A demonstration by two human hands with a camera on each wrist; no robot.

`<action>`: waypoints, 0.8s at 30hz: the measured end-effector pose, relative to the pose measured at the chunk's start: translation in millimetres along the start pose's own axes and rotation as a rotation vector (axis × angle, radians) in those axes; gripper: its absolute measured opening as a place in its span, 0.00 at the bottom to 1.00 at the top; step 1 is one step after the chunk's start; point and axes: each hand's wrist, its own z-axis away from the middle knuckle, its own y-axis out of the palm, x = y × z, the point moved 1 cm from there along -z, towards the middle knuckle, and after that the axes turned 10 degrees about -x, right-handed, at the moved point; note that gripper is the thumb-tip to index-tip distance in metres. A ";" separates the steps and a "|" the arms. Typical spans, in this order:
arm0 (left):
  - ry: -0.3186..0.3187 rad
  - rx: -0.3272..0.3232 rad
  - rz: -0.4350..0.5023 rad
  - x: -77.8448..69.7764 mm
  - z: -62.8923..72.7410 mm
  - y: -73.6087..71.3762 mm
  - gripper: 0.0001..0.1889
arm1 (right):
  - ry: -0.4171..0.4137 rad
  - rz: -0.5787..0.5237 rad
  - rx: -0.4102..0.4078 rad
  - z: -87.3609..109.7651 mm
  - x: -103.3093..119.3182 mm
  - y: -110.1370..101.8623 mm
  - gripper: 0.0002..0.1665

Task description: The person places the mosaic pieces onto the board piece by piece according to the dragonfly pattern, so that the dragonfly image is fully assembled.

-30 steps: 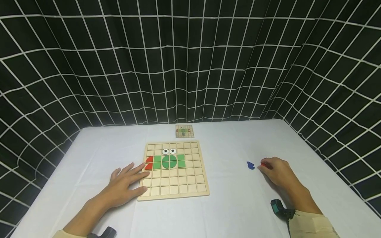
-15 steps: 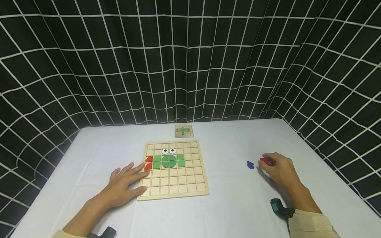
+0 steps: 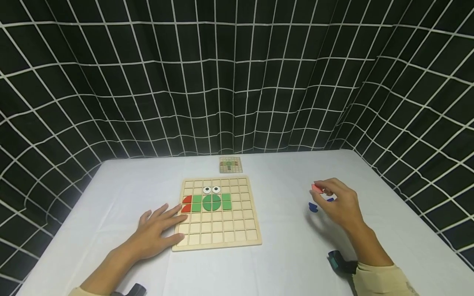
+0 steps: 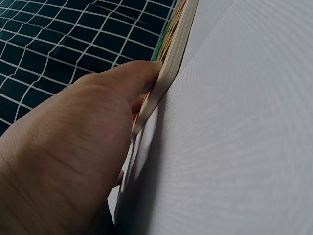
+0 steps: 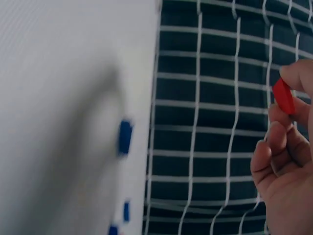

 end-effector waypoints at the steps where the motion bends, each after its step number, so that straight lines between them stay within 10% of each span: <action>1: 0.001 -0.001 0.001 0.1 0.1 -0.3 0.28 | -0.009 -0.018 -0.007 -2.6 5.0 2.8 0.15; 24: 0.011 -0.026 0.008 -1.9 1.8 0.9 0.27 | 0.017 -0.268 0.006 -26.8 89.3 94.1 0.13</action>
